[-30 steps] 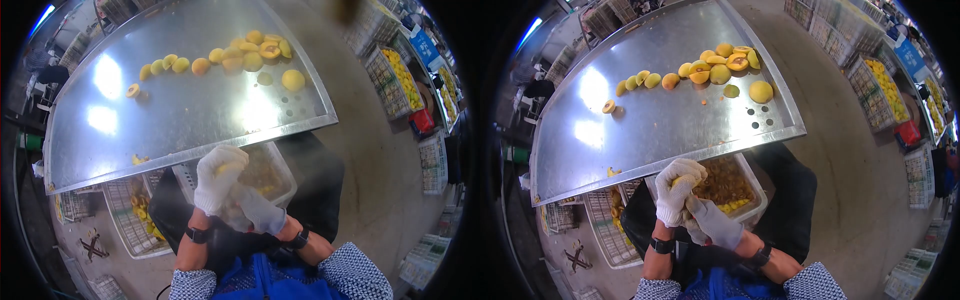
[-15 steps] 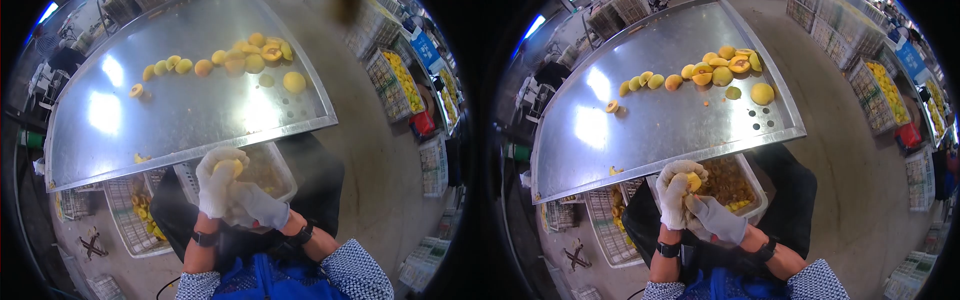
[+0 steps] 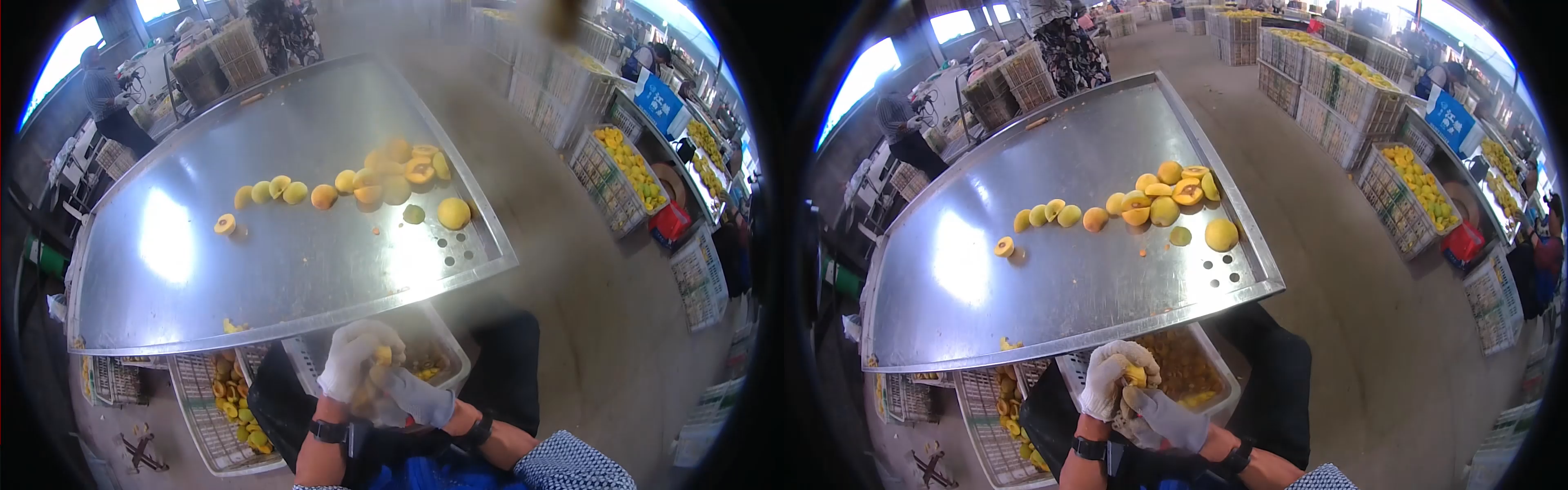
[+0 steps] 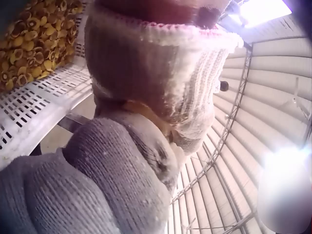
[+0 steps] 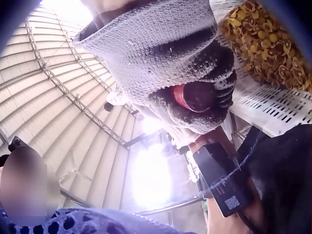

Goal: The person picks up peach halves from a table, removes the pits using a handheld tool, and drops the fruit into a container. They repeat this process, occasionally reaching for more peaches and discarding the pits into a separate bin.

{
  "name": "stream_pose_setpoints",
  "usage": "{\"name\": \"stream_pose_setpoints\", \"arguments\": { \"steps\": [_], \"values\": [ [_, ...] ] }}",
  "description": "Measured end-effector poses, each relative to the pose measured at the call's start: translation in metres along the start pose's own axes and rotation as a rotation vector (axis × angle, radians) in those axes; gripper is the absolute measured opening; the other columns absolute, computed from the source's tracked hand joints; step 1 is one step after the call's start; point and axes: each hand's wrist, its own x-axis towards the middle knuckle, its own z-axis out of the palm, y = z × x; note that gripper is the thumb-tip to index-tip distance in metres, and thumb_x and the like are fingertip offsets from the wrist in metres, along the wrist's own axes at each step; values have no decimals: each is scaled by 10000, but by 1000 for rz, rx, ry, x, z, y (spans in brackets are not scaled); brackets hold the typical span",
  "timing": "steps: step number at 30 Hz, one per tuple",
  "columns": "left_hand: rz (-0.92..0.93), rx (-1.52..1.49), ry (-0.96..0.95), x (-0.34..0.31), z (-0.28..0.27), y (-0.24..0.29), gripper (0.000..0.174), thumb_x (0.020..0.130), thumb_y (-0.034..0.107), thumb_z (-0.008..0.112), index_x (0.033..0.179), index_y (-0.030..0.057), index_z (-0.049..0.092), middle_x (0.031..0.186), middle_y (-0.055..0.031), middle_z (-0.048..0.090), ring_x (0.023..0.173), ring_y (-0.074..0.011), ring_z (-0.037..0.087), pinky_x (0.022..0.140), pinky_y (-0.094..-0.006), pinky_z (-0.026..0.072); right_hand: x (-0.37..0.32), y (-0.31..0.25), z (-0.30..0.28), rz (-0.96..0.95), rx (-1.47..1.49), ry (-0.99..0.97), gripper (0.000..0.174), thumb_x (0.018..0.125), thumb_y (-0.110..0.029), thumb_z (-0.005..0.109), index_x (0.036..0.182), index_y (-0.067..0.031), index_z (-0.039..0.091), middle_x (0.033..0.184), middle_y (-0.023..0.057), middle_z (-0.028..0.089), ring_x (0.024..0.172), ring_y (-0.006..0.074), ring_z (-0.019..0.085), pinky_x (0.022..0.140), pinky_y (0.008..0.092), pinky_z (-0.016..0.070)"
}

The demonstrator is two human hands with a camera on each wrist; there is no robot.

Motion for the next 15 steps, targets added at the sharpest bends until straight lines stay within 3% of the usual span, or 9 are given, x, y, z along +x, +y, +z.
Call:
{"name": "stream_pose_setpoints", "arguments": {
  "steps": [1, 2, 6, 9, 11, 12, 15],
  "values": [
    [42, -29, 13, 0, 2, -2, 360, 931, 302, 582, 891, -49, 645, 844, -176, 662, 713, -239, 653, 675, -335, 553, 3, -2, 5, -106, -115, 67, 490, 1040, -497, 448, 1016, -46, 636, 830, -29, 570, 771, 37, 475, 658, 225, 429],
    [104, 33, 61, 1, 3, -8, 484, 975, 423, 550, 912, -50, 628, 841, -178, 661, 711, -238, 653, 665, -335, 556, 7, -3, 10, -204, -237, 146, 499, 1040, -498, 444, 966, -41, 630, 769, -30, 558, 711, 35, 467, 603, 232, 417],
    [187, 115, 257, 2, 0, -33, 605, 985, 555, 492, 954, -33, 631, 871, -166, 665, 714, -242, 654, 656, -343, 555, 2, -7, 12, -136, -245, 147, 525, 1036, -510, 443, 941, -22, 610, 724, -26, 551, 622, 39, 452, 523, 236, 392],
    [132, -27, 218, -3, 12, -16, 591, 988, 577, 464, 996, 1, 597, 905, -149, 641, 731, -225, 632, 648, -338, 541, -3, -26, 14, 44, -57, 87, 487, 1014, -517, 496, 959, -44, 599, 731, -16, 530, 658, 47, 483, 569, 234, 426],
    [90, -141, 120, -7, 10, -15, 570, 987, 580, 463, 991, 22, 578, 909, -143, 620, 732, -217, 616, 644, -336, 534, -7, -25, 15, 16, 112, 88, 476, 1005, -523, 513, 958, -57, 592, 744, -16, 517, 682, 53, 492, 605, 250, 447],
    [70, -193, 32, -6, 7, -14, 534, 985, 573, 471, 962, 48, 559, 895, -137, 590, 729, -215, 596, 644, -335, 526, -8, -19, 12, 75, 221, 2, 470, 1000, -532, 516, 1003, -66, 579, 816, -16, 537, 746, 69, 509, 682, 263, 461],
    [30, -247, 6, -5, 3, -18, 538, 980, 576, 482, 964, 45, 561, 887, -140, 590, 729, -225, 595, 641, -338, 522, -7, -7, 4, 109, 282, 7, 408, 1035, -410, 504, 1241, -60, 550, 1056, -10, 571, 903, 74, 523, 794, 241, 471]
  ]
}}
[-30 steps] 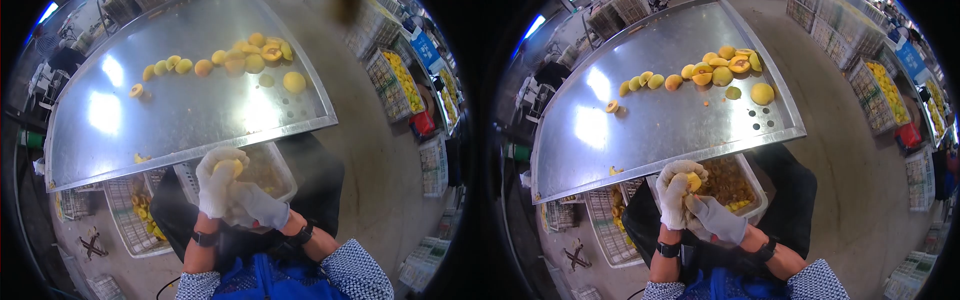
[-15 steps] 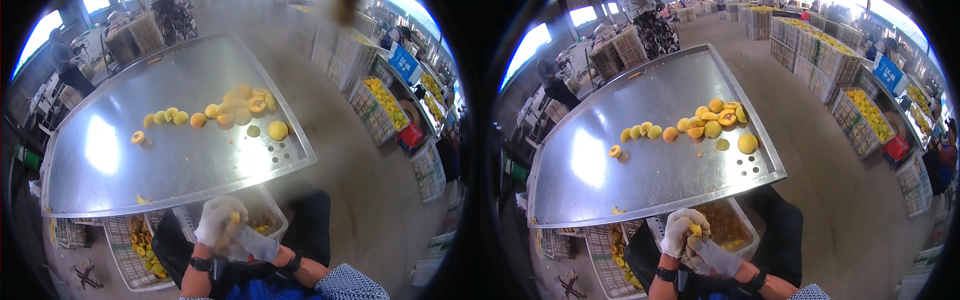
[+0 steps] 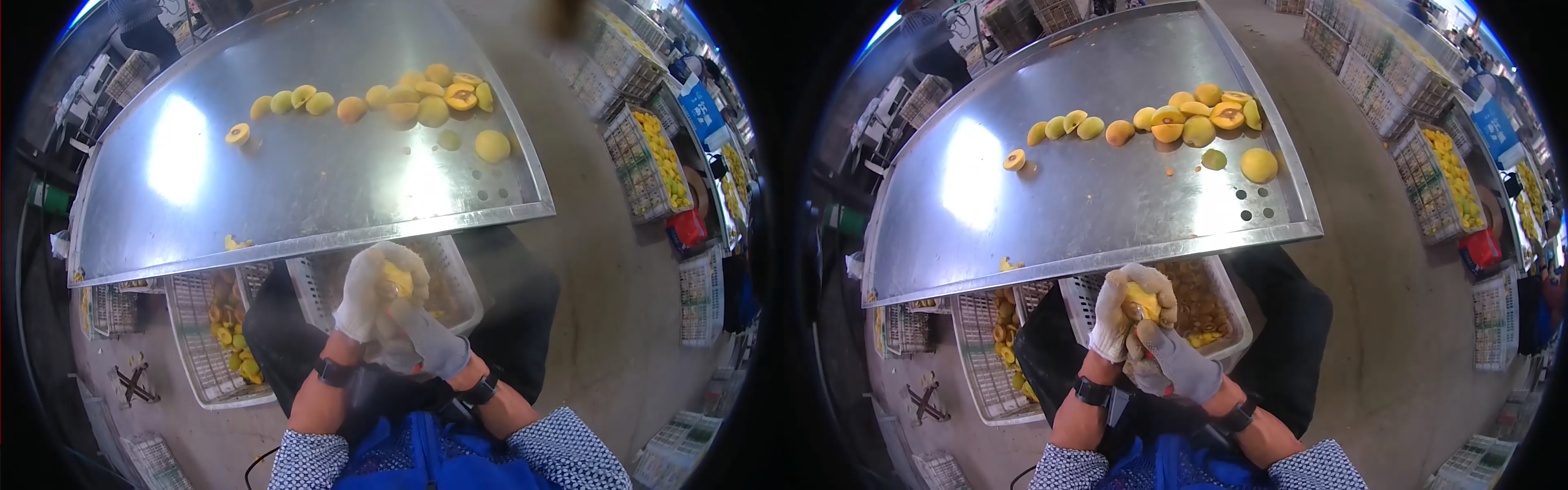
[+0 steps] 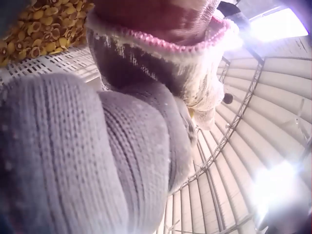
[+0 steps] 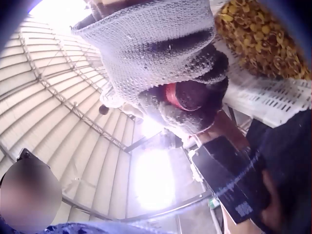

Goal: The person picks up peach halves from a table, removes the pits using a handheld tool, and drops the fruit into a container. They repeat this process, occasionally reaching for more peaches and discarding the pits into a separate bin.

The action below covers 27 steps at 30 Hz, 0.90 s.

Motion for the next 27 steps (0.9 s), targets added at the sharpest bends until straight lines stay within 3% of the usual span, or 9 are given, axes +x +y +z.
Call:
{"name": "stream_pose_setpoints", "arguments": {
  "steps": [3, 9, 12, 15, 18, 21, 24, 25, 27],
  "values": [
    [-35, 17, 74, -1, -2, -5, 535, 971, 577, 505, 962, 45, 565, 891, -141, 590, 736, -231, 605, 645, -343, 531, 4, -6, -2, -83, -268, -1, 409, 1049, -380, 484, 1269, -41, 549, 1076, 2, 582, 923, 79, 523, 810, 240, 470],
    [-66, 12, 147, -2, -3, -7, 547, 960, 588, 525, 932, 45, 582, 844, -140, 599, 728, -237, 622, 640, -350, 547, 7, -2, 1, -189, -447, 38, 399, 1059, -391, 439, 1131, -30, 594, 975, 13, 607, 867, 91, 524, 768, 256, 471],
    [-95, 116, 215, -3, 1, -6, 583, 956, 621, 502, 905, 45, 582, 808, -135, 597, 673, -225, 591, 594, -347, 519, 10, 5, -2, -261, -468, 58, 371, 1059, -384, 440, 1066, -50, 602, 847, -3, 597, 737, 95, 526, 651, 262, 466],
    [-44, 16, -94, -1, -9, -12, 617, 947, 658, 479, 892, 53, 584, 801, -134, 597, 641, -214, 563, 574, -338, 493, 5, 23, -19, 156, 518, -534, 539, 1021, -571, 421, 1033, -61, 597, 755, -3, 576, 657, 109, 507, 579, 253, 438],
    [-26, -45, -218, -1, -7, -15, 635, 943, 683, 453, 899, 64, 588, 802, -130, 595, 645, -210, 558, 575, -329, 482, -1, 25, -15, 220, 517, -476, 490, 1026, -555, 423, 974, -96, 586, 660, -3, 541, 558, 104, 465, 492, 240, 368],
    [-73, -40, -35, -5, -2, -15, 652, 938, 707, 423, 912, 78, 594, 825, -124, 602, 683, -225, 580, 604, -332, 504, -6, 10, -3, -49, -394, -29, 497, 1020, -551, 442, 917, -91, 601, 661, 9, 552, 586, 92, 473, 515, 245, 379],
    [-122, -281, 397, 1, 14, -12, 662, 936, 720, 399, 942, 87, 592, 861, -123, 614, 739, -237, 608, 640, -339, 529, -1, 2, -4, -496, -749, -53, 501, 1005, -534, 480, 839, -78, 604, 662, -14, 538, 598, 67, 468, 523, 248, 387],
    [-141, -447, 325, -2, 4, -9, 668, 946, 717, 374, 1004, 91, 600, 907, -128, 634, 797, -260, 633, 703, -365, 554, 1, -5, -16, -133, -487, -146, 516, 990, -516, 505, 800, -49, 616, 664, -30, 530, 611, 63, 467, 539, 251, 393],
    [-113, -344, 463, -5, 2, 1, 677, 956, 709, 356, 1041, 85, 603, 932, -132, 646, 819, -277, 641, 732, -383, 557, -6, -16, -22, -82, -518, -102, 528, 988, -524, 502, 806, -41, 615, 661, -33, 524, 602, 70, 466, 535, 246, 386]
  ]
}}
